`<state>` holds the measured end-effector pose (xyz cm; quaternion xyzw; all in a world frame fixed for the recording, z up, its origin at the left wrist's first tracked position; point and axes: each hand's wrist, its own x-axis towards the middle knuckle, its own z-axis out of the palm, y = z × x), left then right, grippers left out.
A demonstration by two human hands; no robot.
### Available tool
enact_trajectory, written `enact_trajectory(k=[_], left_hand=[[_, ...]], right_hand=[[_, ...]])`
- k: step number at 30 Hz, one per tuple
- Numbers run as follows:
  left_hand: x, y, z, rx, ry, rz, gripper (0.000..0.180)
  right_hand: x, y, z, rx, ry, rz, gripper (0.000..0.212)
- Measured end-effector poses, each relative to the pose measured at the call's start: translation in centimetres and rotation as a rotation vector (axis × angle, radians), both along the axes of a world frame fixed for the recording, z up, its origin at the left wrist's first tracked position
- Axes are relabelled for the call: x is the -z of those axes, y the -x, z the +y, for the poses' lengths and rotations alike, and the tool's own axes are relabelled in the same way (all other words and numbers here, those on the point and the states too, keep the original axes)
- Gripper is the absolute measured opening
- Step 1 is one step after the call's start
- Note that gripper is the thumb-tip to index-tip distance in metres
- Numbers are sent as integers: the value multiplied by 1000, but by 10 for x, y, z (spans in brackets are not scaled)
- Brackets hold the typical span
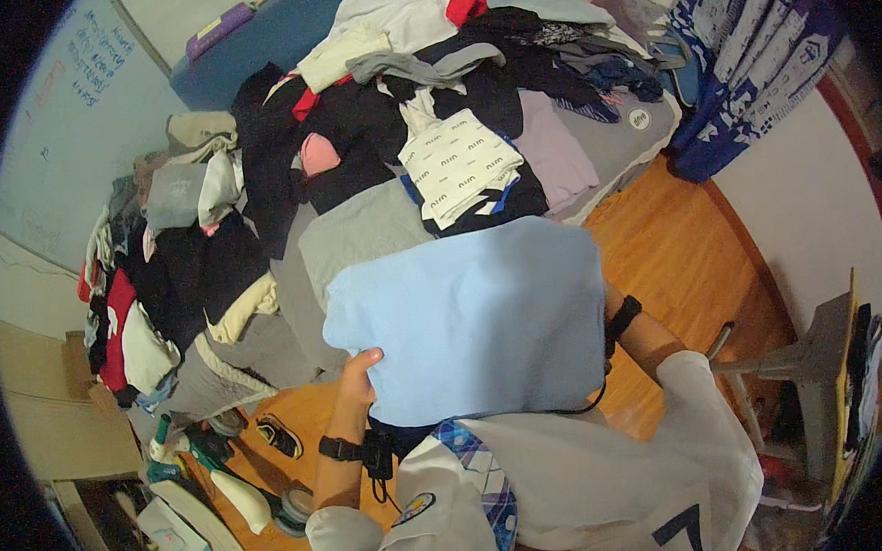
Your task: The person folds a light blue polo shirt on a wooden table. They smooth the fabric, fold the sleeves inward, fold the shirt in half, and then fold it again into a compact rectangle. The folded shirt is placed on a pile of other clothes.
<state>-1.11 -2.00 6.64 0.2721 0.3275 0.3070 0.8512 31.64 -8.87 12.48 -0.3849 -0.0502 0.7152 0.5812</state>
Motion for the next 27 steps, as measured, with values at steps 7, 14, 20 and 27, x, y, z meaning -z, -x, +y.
enact_trajectory(k=[7,14,20,27], left_hand=[[-13,8,-8,-113,-74,151,64],[10,28,-3,-186,-1,180,54],[31,52,-24,-301,239,232,54],[45,62,-49,-370,279,203,53]], right_hand=[[15,3,4,-121,-34,84,46],[80,4,41,-572,-403,-681,49],[59,49,52,-731,-214,-717,70],[51,59,61,-886,-196,-905,80]])
